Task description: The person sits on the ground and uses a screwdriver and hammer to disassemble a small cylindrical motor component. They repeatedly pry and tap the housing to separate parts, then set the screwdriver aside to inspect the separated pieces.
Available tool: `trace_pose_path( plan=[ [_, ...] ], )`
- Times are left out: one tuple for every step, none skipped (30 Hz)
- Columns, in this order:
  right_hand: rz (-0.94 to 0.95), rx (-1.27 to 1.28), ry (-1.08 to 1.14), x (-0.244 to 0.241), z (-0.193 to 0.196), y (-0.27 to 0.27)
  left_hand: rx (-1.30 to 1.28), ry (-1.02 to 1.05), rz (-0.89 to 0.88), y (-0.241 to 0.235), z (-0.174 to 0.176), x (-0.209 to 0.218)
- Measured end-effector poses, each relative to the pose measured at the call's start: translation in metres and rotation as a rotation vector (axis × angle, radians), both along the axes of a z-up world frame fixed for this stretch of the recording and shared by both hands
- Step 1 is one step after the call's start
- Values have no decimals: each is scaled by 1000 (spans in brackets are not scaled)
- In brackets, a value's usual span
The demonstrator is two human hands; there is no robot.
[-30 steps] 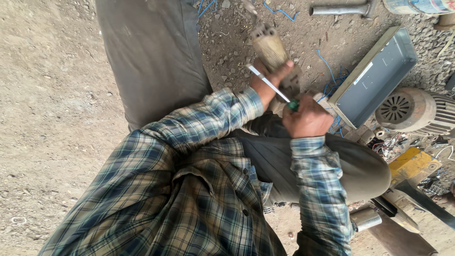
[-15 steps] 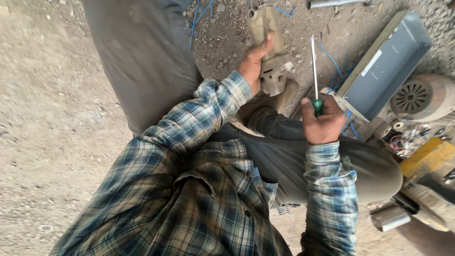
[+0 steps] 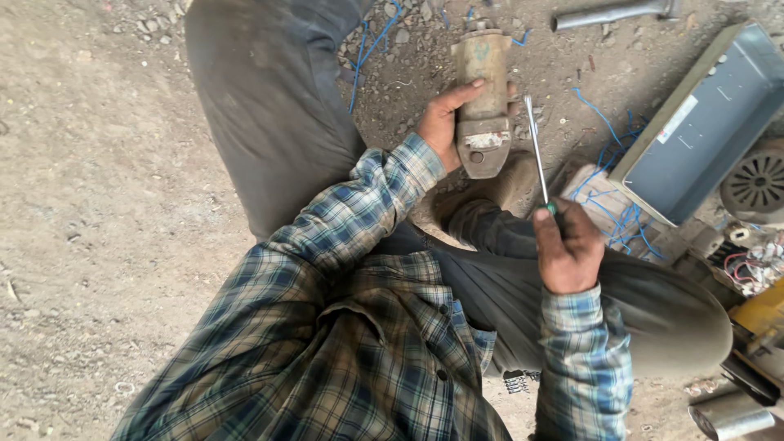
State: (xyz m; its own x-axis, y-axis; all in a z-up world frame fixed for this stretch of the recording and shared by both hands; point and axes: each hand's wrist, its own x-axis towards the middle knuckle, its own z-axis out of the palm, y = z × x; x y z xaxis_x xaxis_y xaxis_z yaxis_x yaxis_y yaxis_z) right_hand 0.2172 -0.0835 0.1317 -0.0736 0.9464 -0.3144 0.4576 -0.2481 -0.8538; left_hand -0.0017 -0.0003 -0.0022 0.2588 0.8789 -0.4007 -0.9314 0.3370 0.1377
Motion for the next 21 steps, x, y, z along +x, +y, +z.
trace_pose_path(
  plan=[
    [-1, -9, -8, -1, 1, -4, 9, -24, 5, 0, -2, -1],
    [7, -11, -25, -1, 1, -8, -40, -11, 4, 0, -4, 0],
    [15, -13, -43, -2, 1, -12, -90, 1, 4, 0, -6, 0],
    [23, -14, -61, -3, 1, -16, -140, 12, 3, 1, -8, 1],
    [57, 46, -91, -4, 2, -20, -125, 9, 0, 1, -11, 2],
    [93, 107, -119, -5, 1, -24, -109, 7, -3, 1, -13, 3],
    [127, 170, -149, -6, 2, -27, -91, 3, -7, 2, -15, 5],
    [83, 116, -128, -6, 3, -30, -80, -1, 0, 3, -17, 6],
    [39, 59, -107, -8, 4, -34, -72, -4, 5, 3, -19, 7],
    [-6, 1, -86, -9, 5, -37, -65, -7, 10, 3, -21, 8],
    [-9, -10, -82, -10, 6, -39, -70, 19, 26, 3, -23, 8],
    [-12, -20, -78, -11, 6, -40, -75, 44, 42, 4, -24, 8],
    [-17, -29, -75, -11, 7, -41, -78, 69, 56, 5, -24, 8],
    [-15, -33, -79, -12, 7, -41, -89, 65, 56, 5, -24, 8],
    [-15, -33, -82, -12, 8, -41, -98, 61, 55, 6, -23, 7],
    [-16, -33, -86, -13, 8, -40, -106, 56, 54, 6, -21, 7],
    [-20, -37, -82, -13, 8, -40, -104, 55, 57, 6, -19, 7],
    [-25, -40, -79, -14, 8, -39, -103, 54, 59, 6, -17, 7],
    [-29, -43, -74, -14, 7, -39, -101, 53, 62, 5, -15, 6],
    [-30, -41, -77, -14, 7, -38, -95, 55, 63, 5, -13, 6],
    [-31, -39, -79, -14, 7, -38, -90, 58, 65, 4, -12, 6]
  ],
)
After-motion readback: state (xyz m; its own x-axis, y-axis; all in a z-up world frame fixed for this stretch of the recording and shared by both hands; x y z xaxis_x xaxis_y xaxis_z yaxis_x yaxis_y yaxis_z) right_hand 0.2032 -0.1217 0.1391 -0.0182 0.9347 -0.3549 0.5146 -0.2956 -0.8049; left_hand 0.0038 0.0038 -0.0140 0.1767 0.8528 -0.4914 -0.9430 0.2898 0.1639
